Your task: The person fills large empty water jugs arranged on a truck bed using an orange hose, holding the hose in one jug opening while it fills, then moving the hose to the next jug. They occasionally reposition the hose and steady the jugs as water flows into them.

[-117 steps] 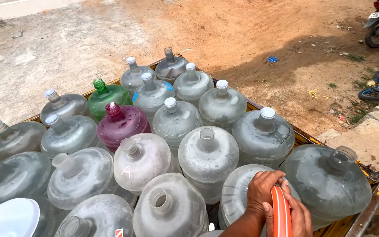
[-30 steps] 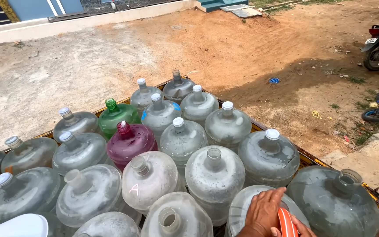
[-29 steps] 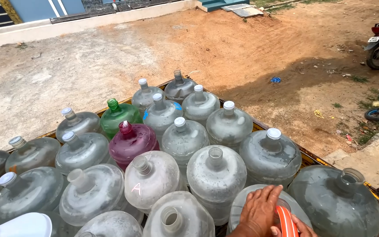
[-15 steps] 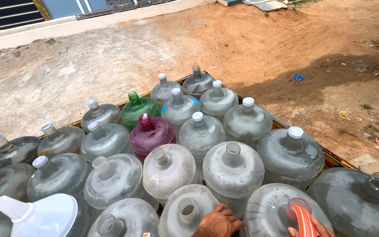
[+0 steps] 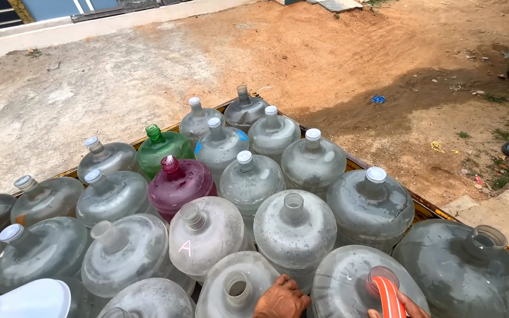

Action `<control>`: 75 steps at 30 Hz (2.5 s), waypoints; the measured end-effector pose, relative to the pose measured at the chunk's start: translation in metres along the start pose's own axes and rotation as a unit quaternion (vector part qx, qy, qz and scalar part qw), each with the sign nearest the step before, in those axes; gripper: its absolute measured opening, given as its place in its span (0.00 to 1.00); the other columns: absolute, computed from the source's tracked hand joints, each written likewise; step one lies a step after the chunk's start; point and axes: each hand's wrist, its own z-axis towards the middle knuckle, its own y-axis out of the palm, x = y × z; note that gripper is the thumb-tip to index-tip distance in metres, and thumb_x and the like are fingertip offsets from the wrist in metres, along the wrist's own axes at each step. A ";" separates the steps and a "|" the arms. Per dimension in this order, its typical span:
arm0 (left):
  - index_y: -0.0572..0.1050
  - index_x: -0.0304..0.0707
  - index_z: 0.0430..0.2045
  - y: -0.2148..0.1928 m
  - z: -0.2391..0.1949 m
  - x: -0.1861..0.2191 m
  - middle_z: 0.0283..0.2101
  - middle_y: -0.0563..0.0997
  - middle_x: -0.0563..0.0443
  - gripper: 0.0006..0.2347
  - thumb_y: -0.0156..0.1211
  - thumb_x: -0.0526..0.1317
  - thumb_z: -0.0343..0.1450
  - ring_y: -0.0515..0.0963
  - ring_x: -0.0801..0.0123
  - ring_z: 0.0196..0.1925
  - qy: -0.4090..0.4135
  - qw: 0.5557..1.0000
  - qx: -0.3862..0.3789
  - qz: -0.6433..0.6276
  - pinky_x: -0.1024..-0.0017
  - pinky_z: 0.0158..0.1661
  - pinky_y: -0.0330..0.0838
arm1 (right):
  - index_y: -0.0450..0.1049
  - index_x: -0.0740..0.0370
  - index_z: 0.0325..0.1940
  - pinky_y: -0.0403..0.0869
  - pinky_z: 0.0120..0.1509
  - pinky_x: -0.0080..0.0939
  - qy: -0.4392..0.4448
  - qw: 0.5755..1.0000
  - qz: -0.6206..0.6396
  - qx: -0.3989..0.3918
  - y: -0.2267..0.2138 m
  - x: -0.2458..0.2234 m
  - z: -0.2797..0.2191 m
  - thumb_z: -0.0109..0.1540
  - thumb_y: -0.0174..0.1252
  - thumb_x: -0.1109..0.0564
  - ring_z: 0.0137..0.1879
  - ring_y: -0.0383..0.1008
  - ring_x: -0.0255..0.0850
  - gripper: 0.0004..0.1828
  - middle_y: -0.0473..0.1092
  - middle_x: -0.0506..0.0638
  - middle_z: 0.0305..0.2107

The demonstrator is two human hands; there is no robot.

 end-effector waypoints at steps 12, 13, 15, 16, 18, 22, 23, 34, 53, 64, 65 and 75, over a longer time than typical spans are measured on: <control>0.78 0.35 0.50 -0.074 -0.025 0.023 0.51 0.82 0.44 0.22 0.59 0.54 0.70 0.68 0.58 0.67 -0.018 0.996 -0.068 -0.051 0.57 0.74 0.42 | 0.70 0.73 0.53 0.77 0.57 0.44 -0.091 0.979 -0.069 0.170 -0.007 -0.062 -0.021 0.48 0.70 0.37 0.47 0.80 0.49 0.43 0.77 0.60 0.38; 0.78 0.34 0.50 -0.078 -0.027 0.025 0.50 0.82 0.44 0.22 0.59 0.53 0.70 0.68 0.58 0.67 -0.022 0.996 -0.065 -0.054 0.57 0.74 0.42 | 0.71 0.72 0.54 0.77 0.57 0.43 -0.072 0.981 -0.070 0.167 -0.009 -0.069 -0.021 0.48 0.71 0.38 0.47 0.80 0.48 0.42 0.77 0.60 0.39; 0.78 0.33 0.49 -0.088 -0.031 0.029 0.50 0.82 0.44 0.21 0.58 0.51 0.70 0.68 0.58 0.66 -0.025 0.996 -0.063 -0.060 0.57 0.73 0.42 | 0.71 0.70 0.54 0.78 0.57 0.43 -0.053 0.983 -0.073 0.162 -0.011 -0.077 -0.023 0.49 0.71 0.39 0.46 0.80 0.46 0.40 0.77 0.60 0.41; 0.78 0.33 0.49 -0.096 -0.034 0.031 0.49 0.82 0.44 0.21 0.57 0.51 0.70 0.69 0.58 0.65 -0.025 0.996 -0.079 -0.043 0.57 0.74 0.43 | 0.72 0.70 0.55 0.77 0.57 0.42 -0.047 0.982 -0.073 0.165 -0.012 -0.078 -0.024 0.50 0.71 0.39 0.48 0.79 0.47 0.40 0.77 0.59 0.41; 0.78 0.32 0.48 -0.105 -0.037 0.033 0.49 0.82 0.43 0.20 0.56 0.50 0.71 0.70 0.59 0.65 -0.025 0.995 -0.095 -0.027 0.57 0.74 0.44 | 0.72 0.69 0.55 0.77 0.57 0.41 -0.042 0.982 -0.074 0.167 -0.012 -0.080 -0.024 0.50 0.71 0.40 0.51 0.79 0.47 0.39 0.77 0.58 0.41; 0.78 0.32 0.48 -0.111 -0.039 0.035 0.48 0.82 0.44 0.20 0.56 0.50 0.71 0.69 0.60 0.65 -0.029 0.994 -0.097 -0.036 0.58 0.74 0.43 | 0.72 0.69 0.55 0.77 0.57 0.42 -0.051 0.981 -0.075 0.173 -0.015 -0.090 -0.022 0.50 0.70 0.40 0.51 0.78 0.46 0.39 0.77 0.58 0.41; 0.78 0.32 0.48 -0.112 -0.039 0.035 0.49 0.82 0.44 0.20 0.56 0.50 0.71 0.69 0.60 0.65 -0.029 0.994 -0.099 -0.039 0.58 0.74 0.43 | 0.71 0.69 0.56 0.77 0.58 0.42 -0.048 0.981 -0.069 0.174 -0.016 -0.095 -0.022 0.51 0.70 0.40 0.52 0.78 0.46 0.39 0.76 0.58 0.42; 0.77 0.33 0.51 -0.118 -0.043 0.039 0.51 0.81 0.45 0.21 0.57 0.50 0.71 0.69 0.59 0.65 -0.037 0.994 -0.096 -0.027 0.57 0.74 0.43 | 0.71 0.70 0.57 0.76 0.63 0.47 -0.013 0.986 -0.069 0.152 -0.029 -0.130 -0.018 0.53 0.69 0.42 0.53 0.78 0.47 0.38 0.76 0.60 0.43; 0.75 0.35 0.55 -0.127 -0.047 0.042 0.54 0.79 0.41 0.22 0.55 0.50 0.71 0.66 0.57 0.67 -0.045 0.993 -0.098 -0.040 0.56 0.73 0.41 | 0.70 0.71 0.58 0.78 0.54 0.47 0.038 0.991 -0.065 0.106 -0.044 -0.173 -0.012 0.54 0.68 0.45 0.51 0.78 0.48 0.36 0.77 0.63 0.43; 0.74 0.38 0.56 -0.193 0.018 0.095 0.58 0.76 0.42 0.30 0.70 0.43 0.58 0.69 0.51 0.63 -0.017 0.898 0.289 -0.331 0.55 0.61 0.61 | 0.65 0.61 0.66 0.80 0.49 0.45 0.219 0.975 -0.021 0.039 -0.060 -0.206 -0.003 0.50 0.72 0.42 0.45 0.81 0.44 0.45 0.72 0.57 0.50; 0.76 0.36 0.56 -0.200 0.026 0.104 0.57 0.78 0.40 0.33 0.74 0.41 0.53 0.70 0.49 0.62 0.080 0.898 0.327 -0.284 0.55 0.61 0.62 | 0.64 0.60 0.68 0.80 0.47 0.45 0.245 0.969 -0.012 0.030 -0.061 -0.206 -0.003 0.50 0.74 0.40 0.44 0.80 0.44 0.48 0.72 0.56 0.50; 0.73 0.40 0.17 -0.169 0.092 0.149 0.27 0.82 0.54 0.13 0.71 0.44 0.67 0.79 0.61 0.37 -0.008 0.810 0.409 -0.420 0.64 0.39 0.76 | 0.67 0.55 0.68 0.79 0.51 0.44 0.260 0.964 -0.046 0.025 -0.081 -0.232 0.009 0.51 0.74 0.40 0.46 0.77 0.41 0.45 0.65 0.53 0.59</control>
